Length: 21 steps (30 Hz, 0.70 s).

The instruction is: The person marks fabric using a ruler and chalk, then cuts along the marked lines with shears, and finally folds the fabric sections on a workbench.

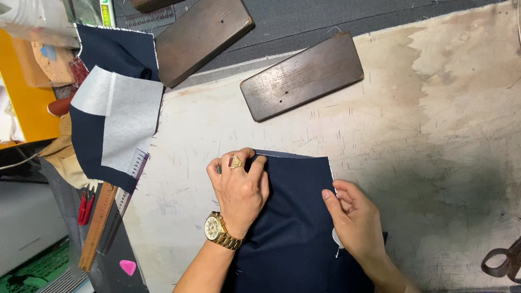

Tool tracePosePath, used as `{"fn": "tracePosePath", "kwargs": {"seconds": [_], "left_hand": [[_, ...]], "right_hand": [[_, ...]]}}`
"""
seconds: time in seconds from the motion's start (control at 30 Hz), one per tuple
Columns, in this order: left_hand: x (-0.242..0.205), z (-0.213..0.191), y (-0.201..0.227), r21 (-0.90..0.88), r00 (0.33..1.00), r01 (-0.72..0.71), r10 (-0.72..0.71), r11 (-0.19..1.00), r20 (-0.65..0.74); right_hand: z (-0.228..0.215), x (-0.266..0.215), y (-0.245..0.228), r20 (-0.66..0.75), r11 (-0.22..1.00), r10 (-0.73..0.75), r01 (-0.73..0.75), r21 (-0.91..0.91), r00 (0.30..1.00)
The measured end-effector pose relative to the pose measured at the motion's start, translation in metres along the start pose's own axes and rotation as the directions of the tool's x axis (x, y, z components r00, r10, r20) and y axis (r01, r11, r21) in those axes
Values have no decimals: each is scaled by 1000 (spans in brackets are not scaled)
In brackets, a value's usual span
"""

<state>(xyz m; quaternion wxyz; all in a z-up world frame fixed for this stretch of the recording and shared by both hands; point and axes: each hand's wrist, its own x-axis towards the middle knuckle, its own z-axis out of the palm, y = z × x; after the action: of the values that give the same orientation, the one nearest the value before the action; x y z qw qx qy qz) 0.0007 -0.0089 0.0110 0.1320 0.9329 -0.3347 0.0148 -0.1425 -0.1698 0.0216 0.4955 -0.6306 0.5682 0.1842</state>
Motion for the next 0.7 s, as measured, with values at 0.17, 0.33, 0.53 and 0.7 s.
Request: {"fn": "tracePosePath", "kwargs": {"seconds": [0.17, 0.33, 0.53, 0.7], "left_hand": [[6, -7, 11, -22, 995, 24, -26, 999, -98], [1, -1, 12, 48, 996, 53, -50, 997, -74], [0, 5, 13, 60, 998, 35, -33, 998, -47], [-3, 12, 14, -18, 996, -79, 79, 997, -28]], "right_hand": [[15, 18, 49, -10, 980, -161, 161, 119, 987], [6, -5, 11, 42, 999, 39, -40, 18, 998], [18, 9, 43, 45, 994, -55, 51, 92, 997], [13, 0, 29, 44, 994, -46, 41, 100, 998]]}}
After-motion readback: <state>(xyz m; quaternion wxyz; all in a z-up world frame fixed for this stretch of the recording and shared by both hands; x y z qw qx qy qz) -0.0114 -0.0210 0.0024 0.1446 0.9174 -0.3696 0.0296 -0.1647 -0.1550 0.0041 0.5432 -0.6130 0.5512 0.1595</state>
